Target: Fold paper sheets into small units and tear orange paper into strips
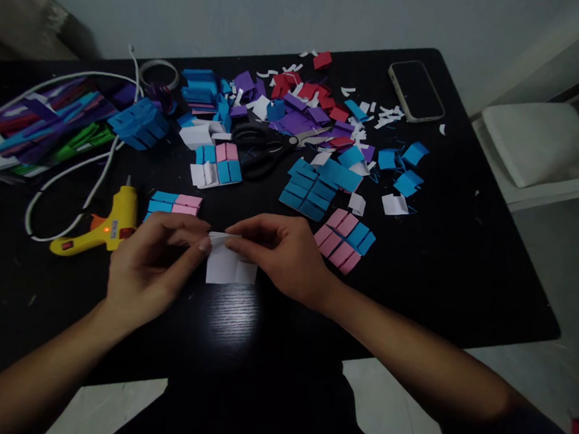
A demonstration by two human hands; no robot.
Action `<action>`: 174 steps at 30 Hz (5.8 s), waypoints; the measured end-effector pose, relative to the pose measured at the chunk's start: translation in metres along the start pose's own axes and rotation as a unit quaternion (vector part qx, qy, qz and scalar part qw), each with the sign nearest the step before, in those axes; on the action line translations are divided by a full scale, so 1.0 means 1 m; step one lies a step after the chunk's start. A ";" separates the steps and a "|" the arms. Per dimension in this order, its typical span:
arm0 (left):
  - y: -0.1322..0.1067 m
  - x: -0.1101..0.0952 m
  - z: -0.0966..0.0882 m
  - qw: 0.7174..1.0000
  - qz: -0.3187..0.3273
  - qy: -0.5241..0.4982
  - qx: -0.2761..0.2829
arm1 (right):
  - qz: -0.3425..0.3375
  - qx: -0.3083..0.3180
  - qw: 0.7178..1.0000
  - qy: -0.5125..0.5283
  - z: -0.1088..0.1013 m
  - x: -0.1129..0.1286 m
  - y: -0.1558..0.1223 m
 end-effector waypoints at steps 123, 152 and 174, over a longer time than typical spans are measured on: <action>0.016 0.012 0.000 0.963 -0.198 -0.176 0.053 | -0.046 -0.074 0.996 0.016 -0.004 -0.010 0.008; 0.013 0.009 -0.010 0.994 0.034 0.050 0.090 | -0.027 -0.022 0.998 -0.056 -0.002 -0.004 0.005; 0.009 0.006 -0.002 0.998 0.008 0.049 0.036 | -0.095 0.014 0.983 -0.155 0.008 -0.006 -0.005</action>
Point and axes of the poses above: each hand's wrist, its own y-axis towards the middle knuckle, its own z-axis out of the palm, x = y × z, the point moved 2 cm from there along y, towards the middle knuckle, and after that the axes turned 6 degrees about x, right-handed, at the moved point
